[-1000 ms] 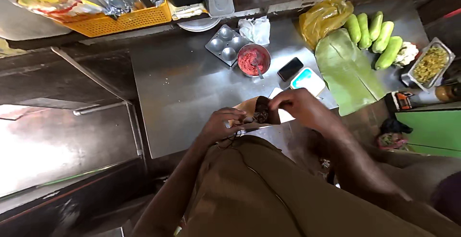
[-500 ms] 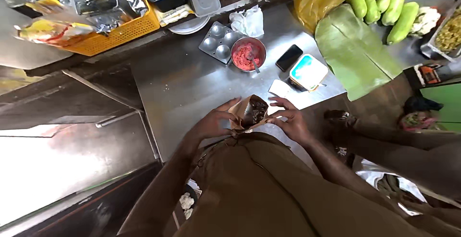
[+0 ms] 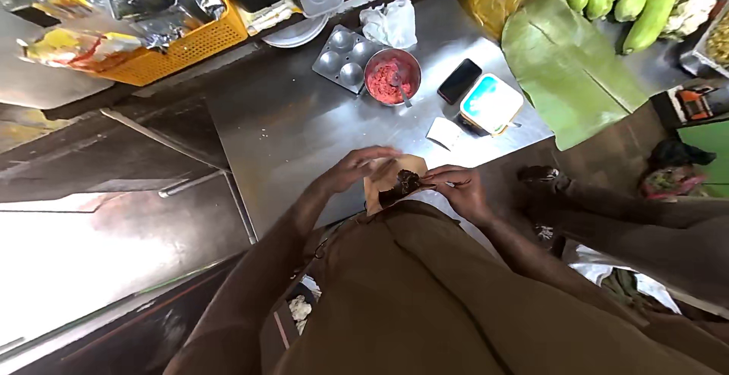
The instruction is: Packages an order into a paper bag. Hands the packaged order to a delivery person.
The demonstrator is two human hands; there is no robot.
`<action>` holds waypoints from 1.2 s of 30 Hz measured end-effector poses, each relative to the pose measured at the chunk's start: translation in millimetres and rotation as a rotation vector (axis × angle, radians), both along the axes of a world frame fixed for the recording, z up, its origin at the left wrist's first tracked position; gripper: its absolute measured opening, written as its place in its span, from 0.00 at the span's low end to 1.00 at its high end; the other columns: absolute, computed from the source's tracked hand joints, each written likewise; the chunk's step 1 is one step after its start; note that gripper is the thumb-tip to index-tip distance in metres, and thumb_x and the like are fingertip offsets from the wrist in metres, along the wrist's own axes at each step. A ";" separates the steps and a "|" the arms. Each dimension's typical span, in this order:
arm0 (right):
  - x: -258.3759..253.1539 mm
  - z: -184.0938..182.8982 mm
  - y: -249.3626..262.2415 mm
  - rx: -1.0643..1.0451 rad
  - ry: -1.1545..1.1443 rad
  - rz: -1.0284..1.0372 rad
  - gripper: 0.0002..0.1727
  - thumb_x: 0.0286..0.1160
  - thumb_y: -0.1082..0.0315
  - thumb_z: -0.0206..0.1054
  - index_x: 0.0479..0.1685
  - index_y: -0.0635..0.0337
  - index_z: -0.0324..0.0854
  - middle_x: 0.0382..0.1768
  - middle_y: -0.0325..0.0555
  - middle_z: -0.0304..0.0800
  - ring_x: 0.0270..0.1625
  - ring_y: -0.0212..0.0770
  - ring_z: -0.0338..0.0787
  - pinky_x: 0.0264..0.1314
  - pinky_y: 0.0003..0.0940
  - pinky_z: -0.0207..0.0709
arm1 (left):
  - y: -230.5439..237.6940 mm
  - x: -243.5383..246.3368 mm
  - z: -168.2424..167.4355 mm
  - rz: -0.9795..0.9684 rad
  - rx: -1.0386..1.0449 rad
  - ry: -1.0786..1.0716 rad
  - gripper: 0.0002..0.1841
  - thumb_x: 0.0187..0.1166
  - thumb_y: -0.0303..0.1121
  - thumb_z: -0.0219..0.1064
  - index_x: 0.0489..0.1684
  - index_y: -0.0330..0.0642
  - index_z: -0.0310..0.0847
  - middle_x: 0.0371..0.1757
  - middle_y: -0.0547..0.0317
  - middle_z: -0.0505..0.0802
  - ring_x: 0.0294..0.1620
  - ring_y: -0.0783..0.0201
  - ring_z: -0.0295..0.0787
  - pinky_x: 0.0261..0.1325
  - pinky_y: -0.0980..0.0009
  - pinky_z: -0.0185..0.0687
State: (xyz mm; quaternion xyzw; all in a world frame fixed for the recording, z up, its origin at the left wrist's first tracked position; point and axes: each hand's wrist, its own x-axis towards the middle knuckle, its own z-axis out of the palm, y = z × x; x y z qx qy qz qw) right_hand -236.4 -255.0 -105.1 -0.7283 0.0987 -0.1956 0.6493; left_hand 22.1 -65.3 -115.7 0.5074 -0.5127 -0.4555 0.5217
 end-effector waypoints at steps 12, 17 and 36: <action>-20.5 2.8 3.7 0.050 0.027 -0.082 0.06 0.70 0.80 0.73 0.39 0.65 0.94 0.48 0.50 0.96 0.48 0.40 0.95 0.50 0.35 0.93 | 34.4 -31.8 -6.4 0.141 -0.081 -0.289 0.12 0.73 0.31 0.77 0.52 0.43 0.95 0.74 0.52 0.88 0.82 0.55 0.78 0.85 0.53 0.75; -16.3 5.0 5.4 0.054 0.017 -0.107 0.07 0.70 0.81 0.71 0.39 0.66 0.94 0.48 0.51 0.96 0.48 0.43 0.96 0.51 0.39 0.94 | 36.9 -49.9 -16.0 0.573 -0.151 -0.173 0.05 0.73 0.19 0.71 0.39 0.34 0.93 0.48 0.49 0.98 0.56 0.53 0.96 0.68 0.51 0.91; 6.0 9.7 0.3 0.079 0.053 -0.108 0.05 0.68 0.79 0.77 0.41 0.67 0.93 0.47 0.52 0.96 0.47 0.43 0.96 0.51 0.38 0.93 | 33.1 -35.6 5.0 0.430 -0.160 -0.426 0.10 0.64 0.39 0.86 0.35 0.46 0.97 0.71 0.56 0.90 0.77 0.53 0.81 0.80 0.52 0.79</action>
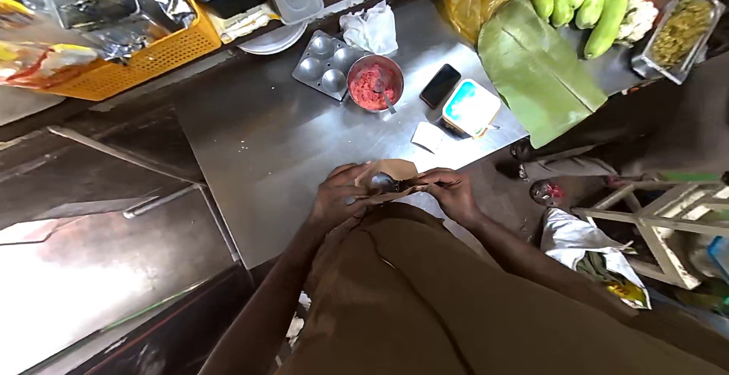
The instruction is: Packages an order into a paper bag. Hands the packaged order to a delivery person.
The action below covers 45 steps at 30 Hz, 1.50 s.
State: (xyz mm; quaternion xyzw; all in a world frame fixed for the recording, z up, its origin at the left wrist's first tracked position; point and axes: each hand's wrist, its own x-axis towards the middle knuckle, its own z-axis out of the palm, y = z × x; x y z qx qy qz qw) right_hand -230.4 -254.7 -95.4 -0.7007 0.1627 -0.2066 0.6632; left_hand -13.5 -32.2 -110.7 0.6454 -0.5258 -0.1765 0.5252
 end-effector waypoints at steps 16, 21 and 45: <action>-4.1 11.9 16.5 -0.015 0.114 -0.048 0.23 0.68 0.67 0.82 0.63 0.56 0.85 0.32 0.41 0.94 0.30 0.37 0.91 0.36 0.37 0.89 | 6.6 0.8 3.1 0.094 0.003 0.309 0.11 0.55 0.33 0.89 0.30 0.45 0.93 0.37 0.61 0.97 0.43 0.64 0.95 0.53 0.63 0.94; -4.1 12.0 6.8 -0.304 0.160 0.153 0.35 0.68 0.49 0.81 0.75 0.48 0.76 0.43 0.37 0.90 0.47 0.36 0.88 0.55 0.39 0.84 | -16.4 1.3 50.5 -0.126 0.534 0.063 0.27 0.67 0.54 0.81 0.61 0.48 0.91 0.46 0.60 0.95 0.50 0.66 0.91 0.63 0.60 0.87; 20.4 31.1 3.3 0.129 0.461 0.341 0.22 0.82 0.65 0.65 0.74 0.55 0.75 0.61 0.42 0.93 0.58 0.38 0.94 0.61 0.40 0.88 | -24.1 10.9 47.5 -0.180 0.827 0.667 0.14 0.79 0.36 0.71 0.60 0.44 0.90 0.41 0.55 0.96 0.34 0.66 0.89 0.43 0.64 0.86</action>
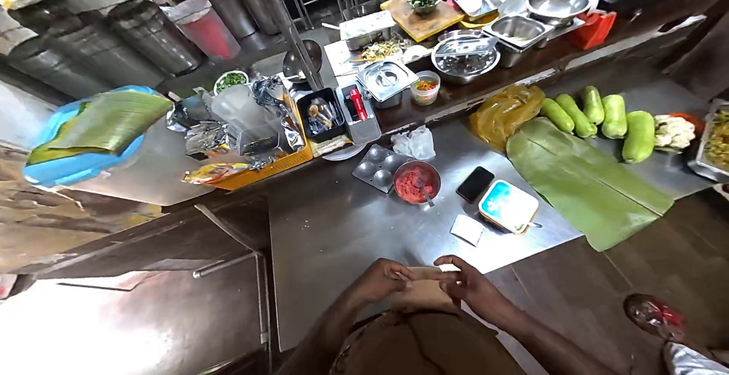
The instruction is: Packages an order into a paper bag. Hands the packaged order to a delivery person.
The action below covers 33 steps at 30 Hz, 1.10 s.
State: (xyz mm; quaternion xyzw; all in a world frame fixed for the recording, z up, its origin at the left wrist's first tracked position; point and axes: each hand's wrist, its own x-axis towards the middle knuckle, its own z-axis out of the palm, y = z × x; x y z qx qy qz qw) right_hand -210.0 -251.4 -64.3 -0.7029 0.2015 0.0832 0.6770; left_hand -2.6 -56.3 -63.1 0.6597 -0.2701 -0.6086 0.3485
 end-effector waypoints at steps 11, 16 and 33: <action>4.2 -14.5 23.3 -0.706 -0.383 0.184 0.15 0.84 0.52 0.68 0.59 0.45 0.91 0.56 0.37 0.96 0.62 0.39 0.92 0.72 0.41 0.83 | -5.4 -13.4 -0.3 -0.047 -0.110 -0.399 0.14 0.81 0.40 0.70 0.61 0.52 0.92 0.61 0.62 0.94 0.60 0.65 0.91 0.64 0.59 0.89; 12.2 -12.6 21.5 -0.640 -0.303 0.245 0.12 0.85 0.59 0.65 0.56 0.48 0.92 0.54 0.40 0.96 0.59 0.42 0.93 0.67 0.49 0.84 | 1.5 -42.2 27.3 -0.169 -0.182 -0.735 0.25 0.72 0.46 0.78 0.63 0.39 0.90 0.62 0.44 0.93 0.67 0.44 0.87 0.74 0.45 0.79; 14.5 -12.7 36.4 -0.642 -0.296 0.118 0.12 0.87 0.61 0.63 0.50 0.51 0.92 0.49 0.37 0.96 0.53 0.33 0.94 0.62 0.37 0.88 | 14.1 -15.2 25.8 -0.346 -0.041 -0.879 0.16 0.85 0.50 0.63 0.58 0.59 0.93 0.56 0.66 0.96 0.62 0.61 0.90 0.72 0.54 0.79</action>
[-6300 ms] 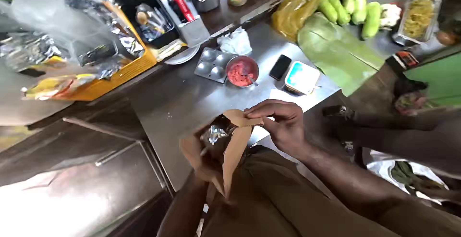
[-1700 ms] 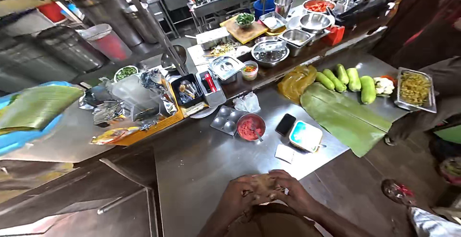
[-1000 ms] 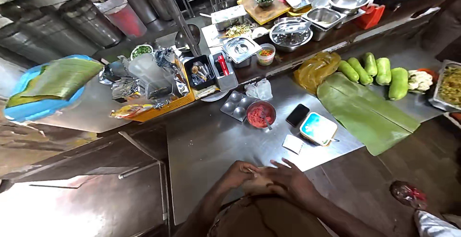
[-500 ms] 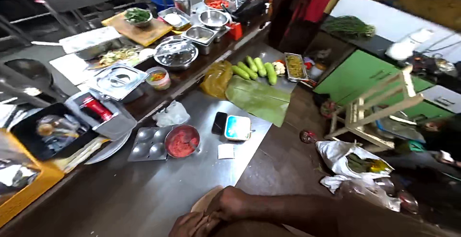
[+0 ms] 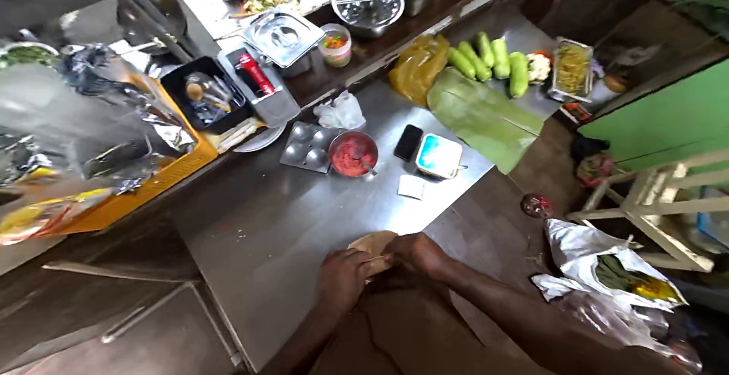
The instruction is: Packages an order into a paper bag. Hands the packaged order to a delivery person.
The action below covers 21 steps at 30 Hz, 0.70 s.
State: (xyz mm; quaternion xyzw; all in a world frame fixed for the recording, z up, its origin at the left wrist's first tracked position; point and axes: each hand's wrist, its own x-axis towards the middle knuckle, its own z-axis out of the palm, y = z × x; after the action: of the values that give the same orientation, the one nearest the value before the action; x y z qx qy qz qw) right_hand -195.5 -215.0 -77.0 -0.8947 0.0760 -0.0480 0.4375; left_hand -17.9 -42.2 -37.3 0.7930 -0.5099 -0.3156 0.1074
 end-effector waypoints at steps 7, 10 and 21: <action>18.7 -9.2 -34.2 0.033 -0.076 -0.008 0.09 0.84 0.59 0.66 0.48 0.49 0.90 0.41 0.34 0.94 0.45 0.31 0.92 0.53 0.39 0.89 | -37.2 4.6 -17.3 0.023 -0.050 0.014 0.08 0.81 0.41 0.70 0.46 0.52 0.94 0.48 0.64 0.95 0.51 0.61 0.92 0.60 0.54 0.89; -11.5 -20.7 -109.3 0.011 -0.214 -0.267 0.12 0.83 0.63 0.66 0.55 0.58 0.91 0.52 0.44 0.96 0.57 0.38 0.94 0.67 0.44 0.88 | -48.2 8.3 -13.5 0.118 -0.082 0.043 0.07 0.76 0.33 0.73 0.45 0.46 0.95 0.45 0.57 0.96 0.48 0.57 0.94 0.58 0.50 0.89; -224.0 -128.2 -506.3 0.600 0.303 -1.703 0.49 0.62 0.33 0.75 0.75 0.63 0.75 0.70 0.61 0.81 0.71 0.57 0.83 0.68 0.61 0.80 | -26.1 14.1 -3.5 0.676 0.068 -0.205 0.13 0.72 0.39 0.77 0.45 0.41 0.94 0.43 0.50 0.97 0.47 0.57 0.94 0.60 0.50 0.87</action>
State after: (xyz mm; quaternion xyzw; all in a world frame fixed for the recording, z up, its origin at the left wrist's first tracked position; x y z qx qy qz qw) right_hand -419.5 -721.3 -205.2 -0.3819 0.7758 -0.2148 0.4539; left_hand -3.8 -68.3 -40.8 0.9476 -0.2159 -0.1978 0.1276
